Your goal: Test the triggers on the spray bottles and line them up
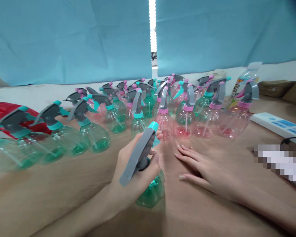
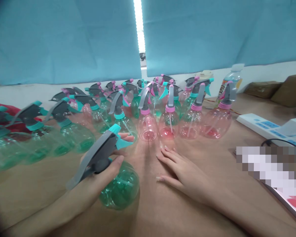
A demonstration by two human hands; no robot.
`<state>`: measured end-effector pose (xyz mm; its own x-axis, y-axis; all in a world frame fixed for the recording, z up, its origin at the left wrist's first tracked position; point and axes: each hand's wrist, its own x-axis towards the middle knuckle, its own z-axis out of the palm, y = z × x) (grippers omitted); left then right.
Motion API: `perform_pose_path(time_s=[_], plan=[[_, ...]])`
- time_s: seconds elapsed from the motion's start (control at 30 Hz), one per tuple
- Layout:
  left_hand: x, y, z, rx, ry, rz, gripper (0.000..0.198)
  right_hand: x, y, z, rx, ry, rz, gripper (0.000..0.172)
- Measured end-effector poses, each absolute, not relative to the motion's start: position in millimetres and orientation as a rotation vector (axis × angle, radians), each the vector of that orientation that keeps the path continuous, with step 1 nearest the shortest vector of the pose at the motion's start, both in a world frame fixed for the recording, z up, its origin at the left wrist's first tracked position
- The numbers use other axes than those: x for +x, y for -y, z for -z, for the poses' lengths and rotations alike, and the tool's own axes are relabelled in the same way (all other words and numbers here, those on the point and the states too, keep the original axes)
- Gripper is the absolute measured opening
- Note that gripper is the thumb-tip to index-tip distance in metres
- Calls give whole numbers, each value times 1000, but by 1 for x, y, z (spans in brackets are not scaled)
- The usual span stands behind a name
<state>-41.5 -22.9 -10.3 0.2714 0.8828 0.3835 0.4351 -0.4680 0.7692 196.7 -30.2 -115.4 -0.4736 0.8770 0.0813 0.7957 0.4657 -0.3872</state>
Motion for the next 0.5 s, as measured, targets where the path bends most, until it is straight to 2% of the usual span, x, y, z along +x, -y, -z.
perform_pose_path(time_s=[0.33,0.5], plan=[[-41,21,11,2030,-1140,-1111,28,198,31,118,-1410,2417,-422,64],[-44,19,17,2018,-1136,-1092,40,199,31,121,-1392,2393,-427,62]])
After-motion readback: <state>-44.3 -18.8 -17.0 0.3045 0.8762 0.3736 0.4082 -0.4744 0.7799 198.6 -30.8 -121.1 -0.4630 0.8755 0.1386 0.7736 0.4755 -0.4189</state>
